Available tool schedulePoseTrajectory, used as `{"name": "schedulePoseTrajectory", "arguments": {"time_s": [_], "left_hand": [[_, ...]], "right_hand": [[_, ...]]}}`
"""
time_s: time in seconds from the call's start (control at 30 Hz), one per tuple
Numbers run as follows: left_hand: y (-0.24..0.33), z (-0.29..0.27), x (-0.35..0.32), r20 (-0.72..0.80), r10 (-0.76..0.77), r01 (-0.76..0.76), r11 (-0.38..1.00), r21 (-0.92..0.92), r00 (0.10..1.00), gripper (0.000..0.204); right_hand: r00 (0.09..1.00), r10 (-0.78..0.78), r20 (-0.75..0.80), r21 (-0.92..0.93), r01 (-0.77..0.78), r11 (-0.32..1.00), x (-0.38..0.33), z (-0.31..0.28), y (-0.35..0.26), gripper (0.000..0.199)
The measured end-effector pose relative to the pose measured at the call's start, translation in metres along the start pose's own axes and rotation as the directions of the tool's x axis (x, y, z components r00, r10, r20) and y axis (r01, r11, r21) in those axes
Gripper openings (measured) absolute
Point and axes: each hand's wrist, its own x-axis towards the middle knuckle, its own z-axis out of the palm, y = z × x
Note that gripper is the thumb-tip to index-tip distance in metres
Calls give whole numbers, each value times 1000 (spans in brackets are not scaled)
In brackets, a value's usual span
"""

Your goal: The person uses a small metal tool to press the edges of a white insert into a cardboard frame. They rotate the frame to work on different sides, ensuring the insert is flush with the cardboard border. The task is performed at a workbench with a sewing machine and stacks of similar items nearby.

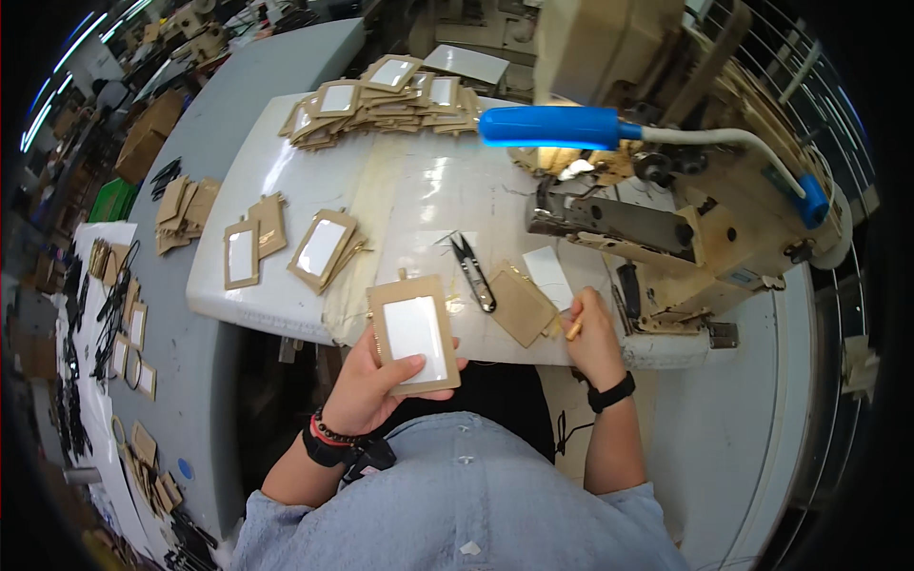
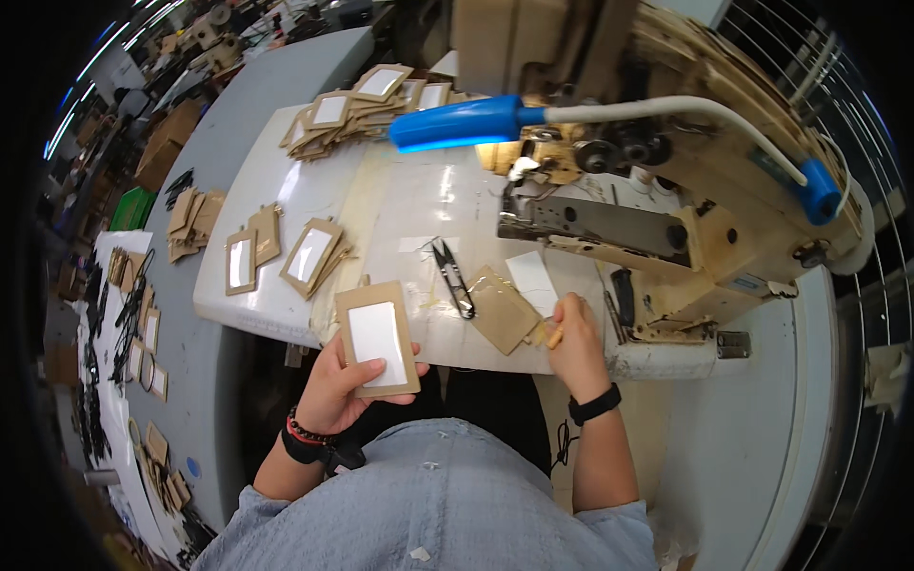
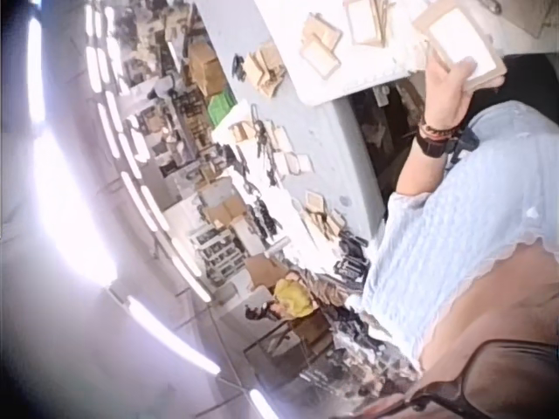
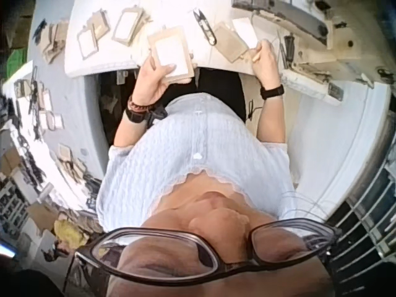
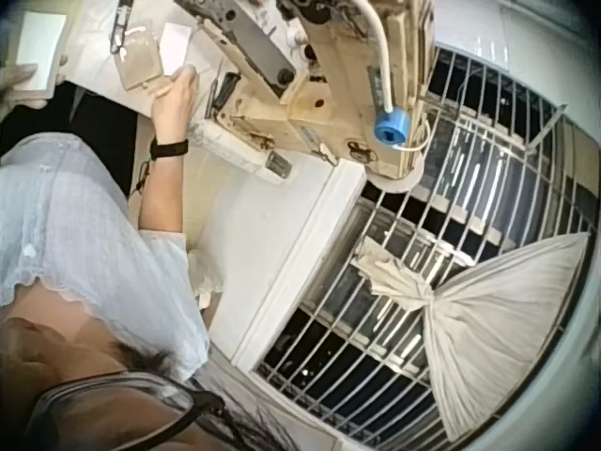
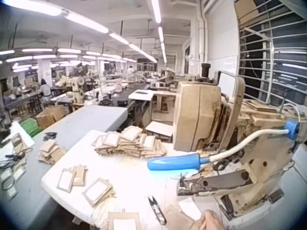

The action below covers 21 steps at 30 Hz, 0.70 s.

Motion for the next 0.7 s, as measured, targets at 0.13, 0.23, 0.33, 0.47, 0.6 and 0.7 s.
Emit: {"name": "schedulePoseTrajectory", "arguments": {"time_s": [0.13, 0.23, 0.33, 0.47, 0.6, 0.7], "left_hand": [[1, 2, -4, -45, 13, -11, 999, 47, 999, 57], [0, 3, -6, -74, 35, -31, 997, 65, 997, 55], [1, 4, -6, -109, 85, -76, 994, 81, 990, 54], [3, -2, -8, -101, 87, -74, 990, 123, 991, 54], [2, -10, -6, -95, 103, -81, 974, 209, 990, 53], [2, -10, -7, -101, 105, -79, 969, 233, 989, 51]], "right_hand": [[985, -79, -153, -239, 41, 970, -3, -9, -8, 36], [975, -76, -209, 31, 84, 996, -12, -15, -23, 24], [969, -129, -211, 322, 193, 927, -23, -24, -41, 41], [996, -64, -63, 860, 87, 502, -32, -32, -63, 54], [979, -56, 196, 981, -195, 20, -33, -23, -90, 31], [921, -116, 372, 916, -384, -115, -26, -7, -107, 17]]}}
